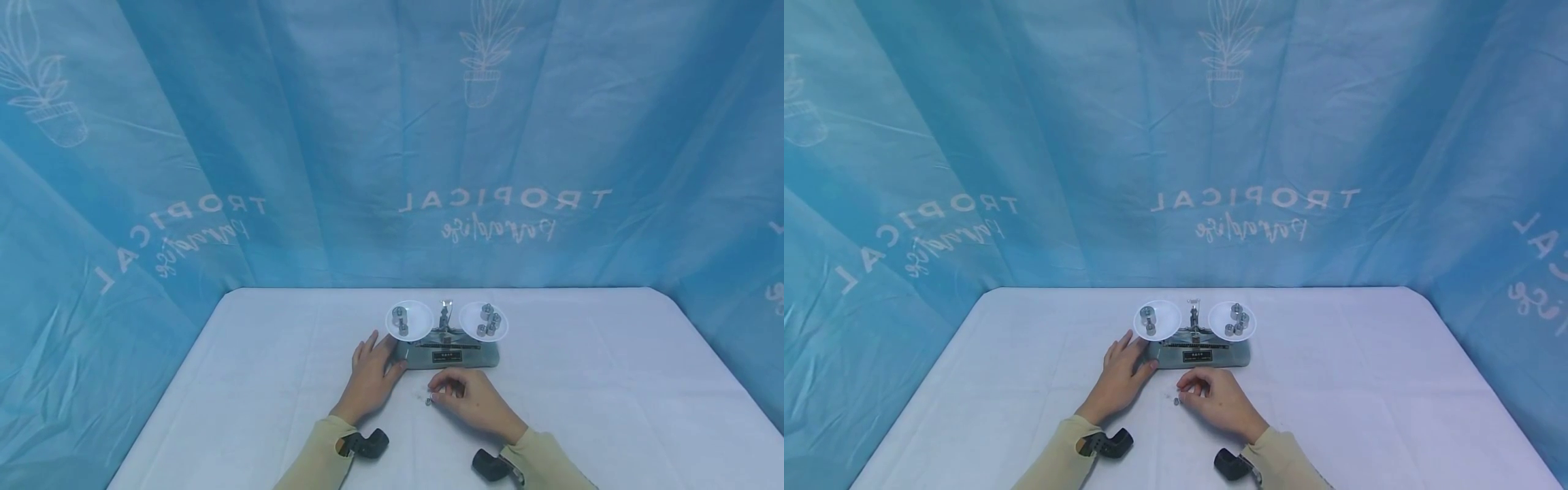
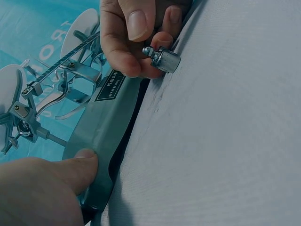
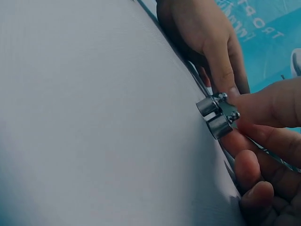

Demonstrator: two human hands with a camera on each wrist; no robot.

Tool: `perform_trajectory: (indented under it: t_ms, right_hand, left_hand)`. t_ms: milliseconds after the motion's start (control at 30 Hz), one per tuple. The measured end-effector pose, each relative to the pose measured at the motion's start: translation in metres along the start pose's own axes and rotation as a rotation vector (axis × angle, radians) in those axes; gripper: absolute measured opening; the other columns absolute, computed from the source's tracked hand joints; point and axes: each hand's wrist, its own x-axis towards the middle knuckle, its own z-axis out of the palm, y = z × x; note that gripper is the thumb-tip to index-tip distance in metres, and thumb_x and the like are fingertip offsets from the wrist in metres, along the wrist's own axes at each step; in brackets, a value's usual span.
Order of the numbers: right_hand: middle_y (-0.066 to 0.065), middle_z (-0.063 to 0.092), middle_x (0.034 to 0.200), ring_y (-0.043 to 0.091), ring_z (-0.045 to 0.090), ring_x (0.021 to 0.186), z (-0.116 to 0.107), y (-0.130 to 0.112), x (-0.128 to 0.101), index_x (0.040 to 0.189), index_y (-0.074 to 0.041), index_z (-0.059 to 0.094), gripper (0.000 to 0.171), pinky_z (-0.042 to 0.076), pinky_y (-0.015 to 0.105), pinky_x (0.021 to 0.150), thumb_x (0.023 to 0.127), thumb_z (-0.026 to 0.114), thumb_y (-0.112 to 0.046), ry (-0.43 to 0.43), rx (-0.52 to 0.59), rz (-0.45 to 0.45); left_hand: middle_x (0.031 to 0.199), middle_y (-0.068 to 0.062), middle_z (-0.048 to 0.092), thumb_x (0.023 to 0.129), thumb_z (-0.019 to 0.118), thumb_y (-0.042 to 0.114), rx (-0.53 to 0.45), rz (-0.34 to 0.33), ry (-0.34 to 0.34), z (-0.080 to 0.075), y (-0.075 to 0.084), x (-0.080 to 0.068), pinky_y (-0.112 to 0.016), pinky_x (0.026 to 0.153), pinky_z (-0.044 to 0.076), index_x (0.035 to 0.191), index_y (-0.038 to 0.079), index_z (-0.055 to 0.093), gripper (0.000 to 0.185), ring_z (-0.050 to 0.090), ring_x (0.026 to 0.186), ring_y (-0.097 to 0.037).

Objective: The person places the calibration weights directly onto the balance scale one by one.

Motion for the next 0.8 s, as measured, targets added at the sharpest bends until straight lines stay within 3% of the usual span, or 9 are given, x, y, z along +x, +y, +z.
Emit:
perform_trajectory:
  t_ms: [367, 800]
  right_hand:
    - [-0.008, 0.061, 0.077, 0.007, 0.052, 0.066, -0.0033, -0.0011, 0.0003, 0.097, -0.016, 0.076, 0.014, 0.045, 0.022, 0.057, 0.084, 0.078, -0.015, -0.034, -0.003, 0.023]
    - [-0.008, 0.061, 0.074, 0.006, 0.051, 0.067, -0.0025, -0.0008, 0.0, 0.09, -0.019, 0.077, 0.006, 0.045, 0.021, 0.059, 0.085, 0.079, -0.015, -0.016, -0.001, 0.015]
  left_hand:
    - [0.156, -0.012, 0.044, 0.103, 0.055, 0.033, 0.007, 0.006, 0.001, 0.0013, -0.0003, 0.0005, -0.064, 0.121, 0.009, 0.154, 0.006, 0.039, 0.059, 0.02, 0.15, -0.041]
    - [0.156, -0.013, 0.044, 0.103, 0.054, 0.031, 0.007, 0.008, -0.005, -0.0008, 0.0019, 0.0002, -0.065, 0.12, 0.009, 0.154, 0.005, 0.04, 0.058, 0.02, 0.15, -0.043]
